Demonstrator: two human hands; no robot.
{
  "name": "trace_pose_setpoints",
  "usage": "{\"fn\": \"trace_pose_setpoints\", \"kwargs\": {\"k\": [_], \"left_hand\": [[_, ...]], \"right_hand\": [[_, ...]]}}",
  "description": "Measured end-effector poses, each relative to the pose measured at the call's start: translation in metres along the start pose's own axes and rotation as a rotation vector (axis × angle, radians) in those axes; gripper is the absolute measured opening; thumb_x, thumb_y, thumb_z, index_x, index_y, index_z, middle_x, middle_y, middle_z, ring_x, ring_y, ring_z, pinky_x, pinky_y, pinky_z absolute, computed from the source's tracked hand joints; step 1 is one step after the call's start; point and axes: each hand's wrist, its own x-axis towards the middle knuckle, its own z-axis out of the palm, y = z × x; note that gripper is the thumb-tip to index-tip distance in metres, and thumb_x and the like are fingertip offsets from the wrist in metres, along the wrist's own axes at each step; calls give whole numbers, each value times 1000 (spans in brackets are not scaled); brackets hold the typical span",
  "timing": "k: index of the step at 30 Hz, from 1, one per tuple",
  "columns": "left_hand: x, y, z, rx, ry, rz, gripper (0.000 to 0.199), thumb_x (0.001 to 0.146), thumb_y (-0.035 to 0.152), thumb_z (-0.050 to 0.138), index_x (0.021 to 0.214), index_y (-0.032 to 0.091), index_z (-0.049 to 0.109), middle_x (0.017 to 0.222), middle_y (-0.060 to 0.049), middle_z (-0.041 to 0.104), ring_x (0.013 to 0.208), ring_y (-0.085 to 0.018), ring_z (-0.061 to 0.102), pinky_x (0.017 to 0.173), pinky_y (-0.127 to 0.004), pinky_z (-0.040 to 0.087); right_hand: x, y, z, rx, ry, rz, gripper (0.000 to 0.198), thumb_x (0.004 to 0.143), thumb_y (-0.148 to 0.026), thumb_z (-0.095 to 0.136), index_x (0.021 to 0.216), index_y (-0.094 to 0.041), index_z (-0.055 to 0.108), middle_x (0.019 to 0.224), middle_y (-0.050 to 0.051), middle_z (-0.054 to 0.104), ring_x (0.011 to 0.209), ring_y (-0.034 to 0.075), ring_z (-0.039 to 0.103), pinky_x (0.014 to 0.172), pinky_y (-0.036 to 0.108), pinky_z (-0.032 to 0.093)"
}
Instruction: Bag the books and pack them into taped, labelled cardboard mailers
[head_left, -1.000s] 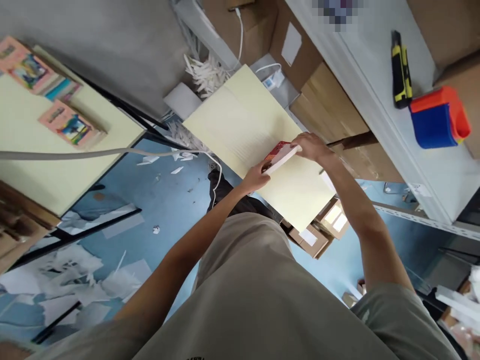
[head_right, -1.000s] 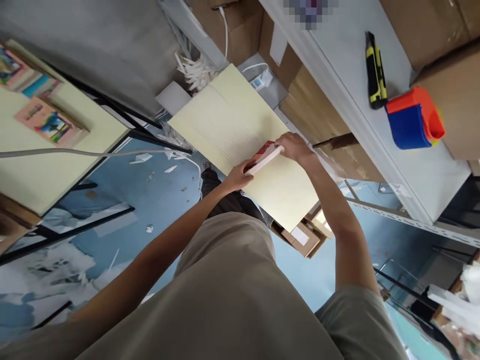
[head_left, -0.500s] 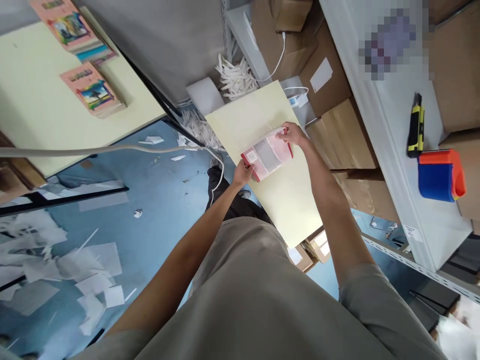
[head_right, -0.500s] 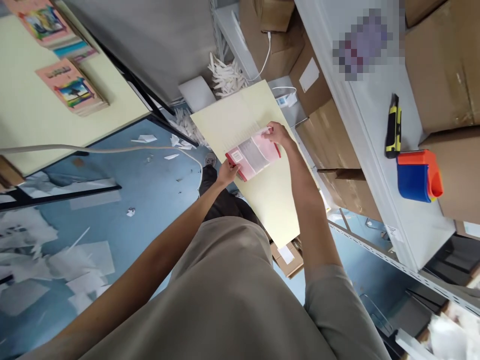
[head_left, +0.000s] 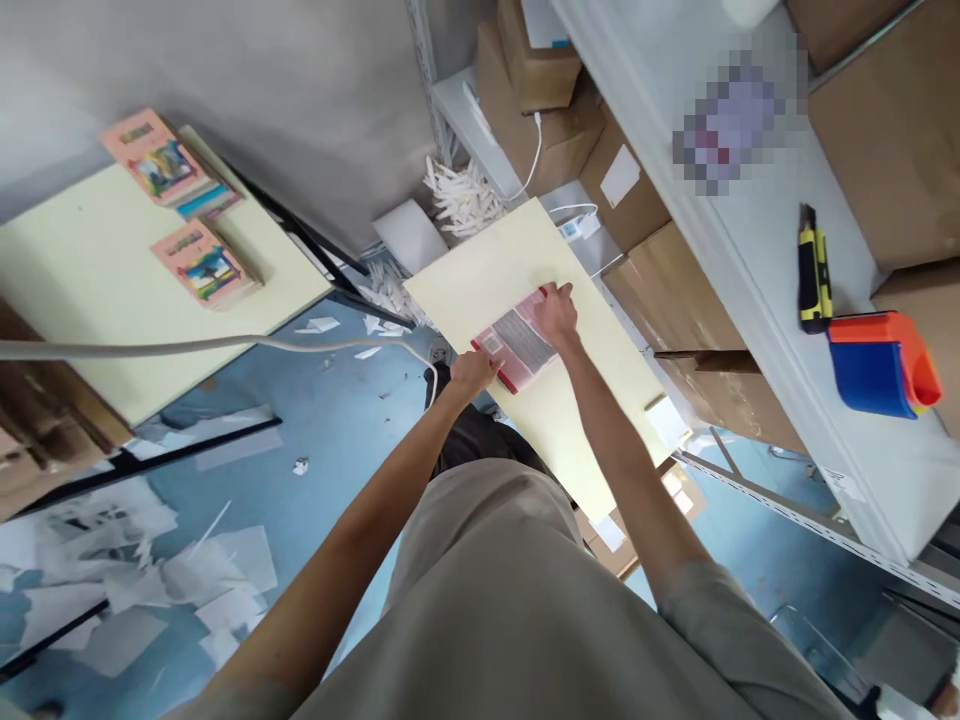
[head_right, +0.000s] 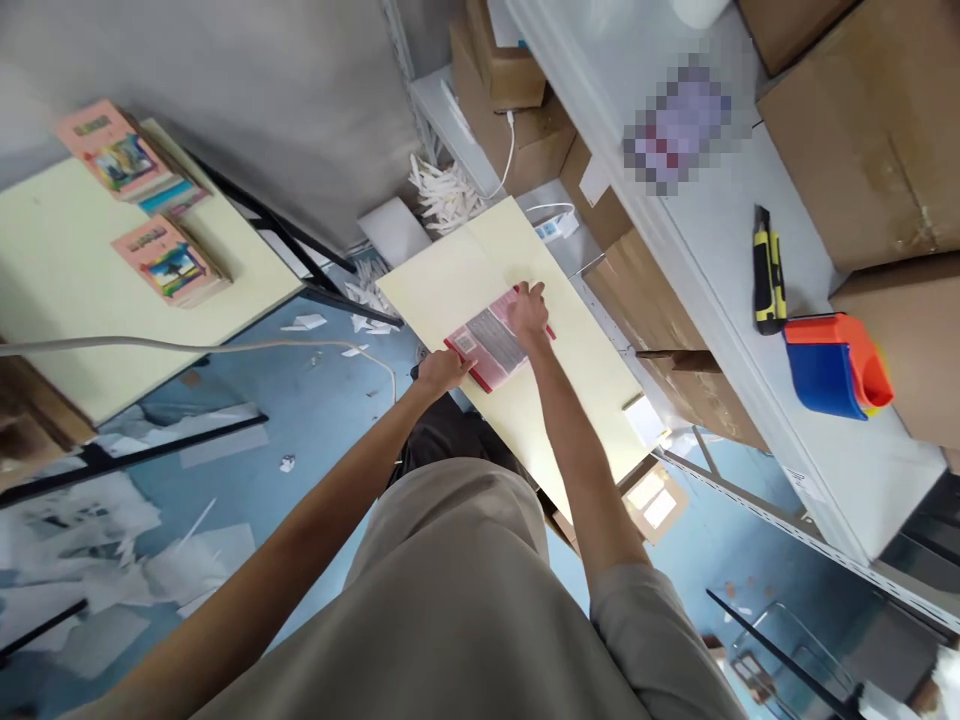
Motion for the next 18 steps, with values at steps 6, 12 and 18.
{"fn": "trace_pose_setpoints", "kwargs": {"k": [6,12,18], "left_hand": [[-9,54,-21,528,-130,369,42,112,18,53,149,18,73,161,-21,67,145,-35,68,122,-46,58],[-22,92,-11,853,-428,420,33,108,8,56,131,11,79,154,-27,69,146,-39,68,118,-51,62],[-3,195,3,554,-378,845,44,111,12,52,148,18,74,158,-18,73,150,-32,68,134,-48,52]], "right_hand": [[-130,9,48,-4,-80,-79,38,112,-20,63,150,-16,68,156,26,65,139,36,71,103,44,68],[-183,7,76,56,-63,-107,53,113,-12,55,165,-13,63,175,25,58,159,35,59,122,46,60],[-160,33,-31,128,371,64,51,116,-17,49,165,-12,63,166,25,65,154,35,60,129,51,52]]}}
